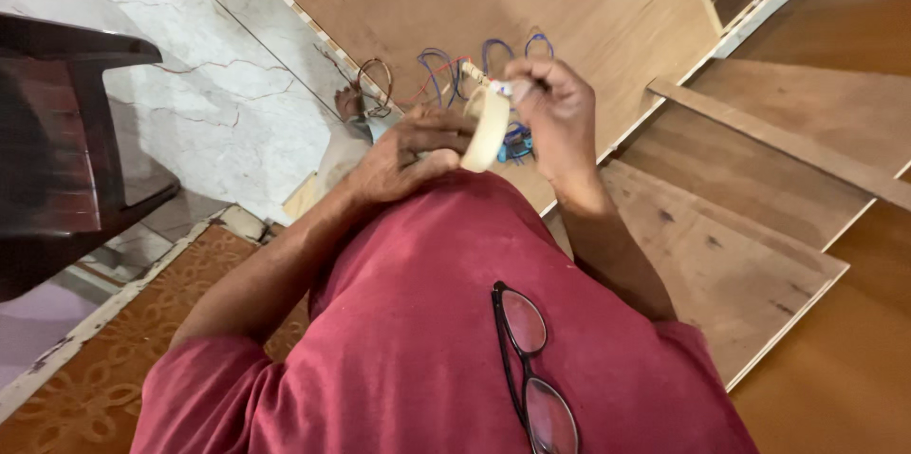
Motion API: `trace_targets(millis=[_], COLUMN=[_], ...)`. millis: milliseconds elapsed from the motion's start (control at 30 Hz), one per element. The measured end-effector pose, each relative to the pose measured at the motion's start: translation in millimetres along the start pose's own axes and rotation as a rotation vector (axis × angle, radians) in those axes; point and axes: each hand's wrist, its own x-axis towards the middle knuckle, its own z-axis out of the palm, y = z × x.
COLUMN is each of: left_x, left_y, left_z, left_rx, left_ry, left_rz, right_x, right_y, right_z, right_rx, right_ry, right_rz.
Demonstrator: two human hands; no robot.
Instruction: The person sits with a roll of masking tape on their lap and wraps tape around the joints of red and black electrical wires, pulling and tearing tape pieces and pressing them onto the wire connections one after another.
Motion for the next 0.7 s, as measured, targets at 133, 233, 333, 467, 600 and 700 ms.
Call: trace_targets(millis=[133, 233, 333, 467, 600, 700], left_x=[5, 2, -2, -1, 3, 4], left_y=[5, 7, 12, 24, 30, 25], left_z=[2, -6, -8, 2, 7, 4], left_rx=[-0.005, -0.24, -0.165, 0.087, 0.153, -0.066], left_ry=[0.153, 0.128, 0.079, 0.042, 0.026, 0.006], left_rz=[-0.18, -0.169, -0.057, 0.038, 0.011, 0.056], right_x=[-16, -24, -25, -24, -25, -25], right_y=[-8, -6, 2, 11, 14, 13], right_z=[6, 5, 0, -7, -7, -6], right_rx=[-0.277, -0.204, -0.08, 0.026, -0.034, -0.018], right_ry=[-0.085, -0.106, -0.054, 0.018, 0.063, 0.054], right_rz=[-0.134, -0.145, -0.08, -0.037, -0.035, -0.085])
